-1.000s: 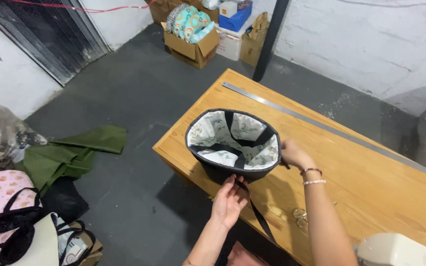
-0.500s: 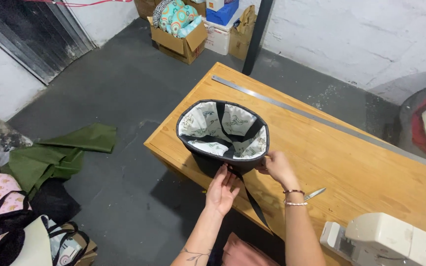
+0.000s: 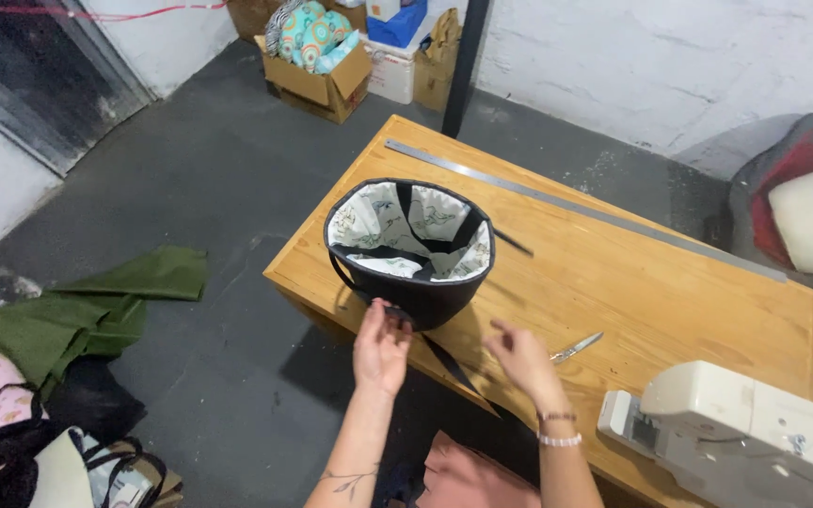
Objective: Preparing and aligning a black webbing strap with a pink fabric bag for assembly at a sewing workstation.
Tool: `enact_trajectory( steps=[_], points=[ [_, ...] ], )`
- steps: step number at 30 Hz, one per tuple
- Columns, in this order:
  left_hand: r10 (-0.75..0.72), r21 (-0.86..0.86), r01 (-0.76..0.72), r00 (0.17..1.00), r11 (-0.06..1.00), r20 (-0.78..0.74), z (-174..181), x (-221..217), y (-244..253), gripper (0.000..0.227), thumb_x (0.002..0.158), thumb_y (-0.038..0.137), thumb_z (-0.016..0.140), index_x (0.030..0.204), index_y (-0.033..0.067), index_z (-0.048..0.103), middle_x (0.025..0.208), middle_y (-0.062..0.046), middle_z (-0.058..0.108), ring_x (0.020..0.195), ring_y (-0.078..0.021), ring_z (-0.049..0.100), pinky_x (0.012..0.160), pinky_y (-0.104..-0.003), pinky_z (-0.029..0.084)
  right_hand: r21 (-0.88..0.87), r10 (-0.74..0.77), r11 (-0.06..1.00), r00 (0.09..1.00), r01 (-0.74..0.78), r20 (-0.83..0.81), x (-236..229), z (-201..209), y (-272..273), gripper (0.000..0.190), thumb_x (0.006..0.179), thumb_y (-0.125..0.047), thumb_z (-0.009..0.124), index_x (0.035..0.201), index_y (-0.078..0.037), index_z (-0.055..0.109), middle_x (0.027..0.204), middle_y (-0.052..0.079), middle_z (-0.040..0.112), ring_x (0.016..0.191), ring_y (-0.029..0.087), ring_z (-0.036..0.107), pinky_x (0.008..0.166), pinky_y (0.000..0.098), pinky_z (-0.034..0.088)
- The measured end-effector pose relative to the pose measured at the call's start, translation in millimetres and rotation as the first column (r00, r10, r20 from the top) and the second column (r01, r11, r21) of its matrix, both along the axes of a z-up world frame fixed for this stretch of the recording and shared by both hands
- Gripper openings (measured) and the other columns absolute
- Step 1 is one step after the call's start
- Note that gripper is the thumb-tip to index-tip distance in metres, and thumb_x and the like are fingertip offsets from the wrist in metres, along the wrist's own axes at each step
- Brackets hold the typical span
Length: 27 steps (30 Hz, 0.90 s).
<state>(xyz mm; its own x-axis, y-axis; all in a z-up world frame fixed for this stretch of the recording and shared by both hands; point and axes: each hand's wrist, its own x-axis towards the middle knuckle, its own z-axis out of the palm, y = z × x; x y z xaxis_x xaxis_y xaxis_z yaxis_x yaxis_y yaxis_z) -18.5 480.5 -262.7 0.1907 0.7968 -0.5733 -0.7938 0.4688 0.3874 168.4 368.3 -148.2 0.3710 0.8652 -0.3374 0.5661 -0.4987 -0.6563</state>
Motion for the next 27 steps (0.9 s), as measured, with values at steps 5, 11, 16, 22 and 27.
enact_trajectory(
  steps=[5,11,16,22,27],
  points=[
    [0.009,0.264,0.010,0.997,0.965,-0.072,81,-4,-55,0.007,0.097,0.013,0.064,0.101,0.0083,0.067,0.098,-0.007,0.066,0.087,-0.0124,0.058,0.070,-0.026,0.050,-0.038,-0.109,0.994,0.990,0.106,-0.088,-19,7,-52,0.043,0.090,-0.034,0.066,0.130,-0.020,0.068,0.117,0.001,0.079,0.108,0.011,0.076,0.101,0.0282,0.056],
    [-0.294,0.566,0.431,0.900,0.702,-0.321,153,17,-165,0.008,0.093,0.009,0.067,0.092,0.0027,0.072,0.089,-0.006,0.072,0.084,-0.0128,0.065,0.082,-0.027,0.050,0.389,-0.251,0.864,0.943,0.320,-0.216,-42,57,-137,0.023,0.087,-0.020,0.070,0.107,-0.013,0.080,0.100,-0.001,0.084,0.091,0.006,0.077,0.082,0.0228,0.060],
    [-0.674,0.556,0.712,0.662,0.430,-0.328,173,25,-235,0.004,0.087,0.004,0.076,0.089,0.0028,0.073,0.095,-0.008,0.077,0.092,-0.0122,0.070,0.089,-0.027,0.057,0.807,-0.464,0.547,0.883,0.223,0.070,-56,112,-238,0.013,0.093,-0.006,0.065,0.101,-0.005,0.075,0.098,0.005,0.077,0.090,0.012,0.073,0.088,0.0240,0.055],
    [-0.903,0.527,0.831,0.074,-0.180,-0.424,181,31,-315,0.017,0.093,0.023,0.075,0.094,0.0069,0.071,0.080,-0.001,0.068,0.070,-0.0026,0.058,0.062,-0.017,0.046,0.767,-0.142,0.624,0.943,-0.150,0.300,-66,151,-367,0.032,0.099,-0.015,0.042,0.097,-0.010,0.074,0.099,0.001,0.077,0.098,0.023,0.070,0.094,0.0338,0.058],
    [-0.432,0.230,0.706,-0.120,-0.670,-0.894,212,27,-365,0.016,0.082,0.015,0.060,0.090,0.0190,0.073,0.066,0.010,0.054,0.059,-0.0020,0.042,0.055,-0.024,0.037,0.488,-0.038,0.867,0.965,-0.097,0.260,-85,144,-443,0.023,0.096,-0.018,0.059,0.116,-0.012,0.069,0.115,0.000,0.075,0.097,0.020,0.067,0.089,0.0334,0.051]
  ],
)
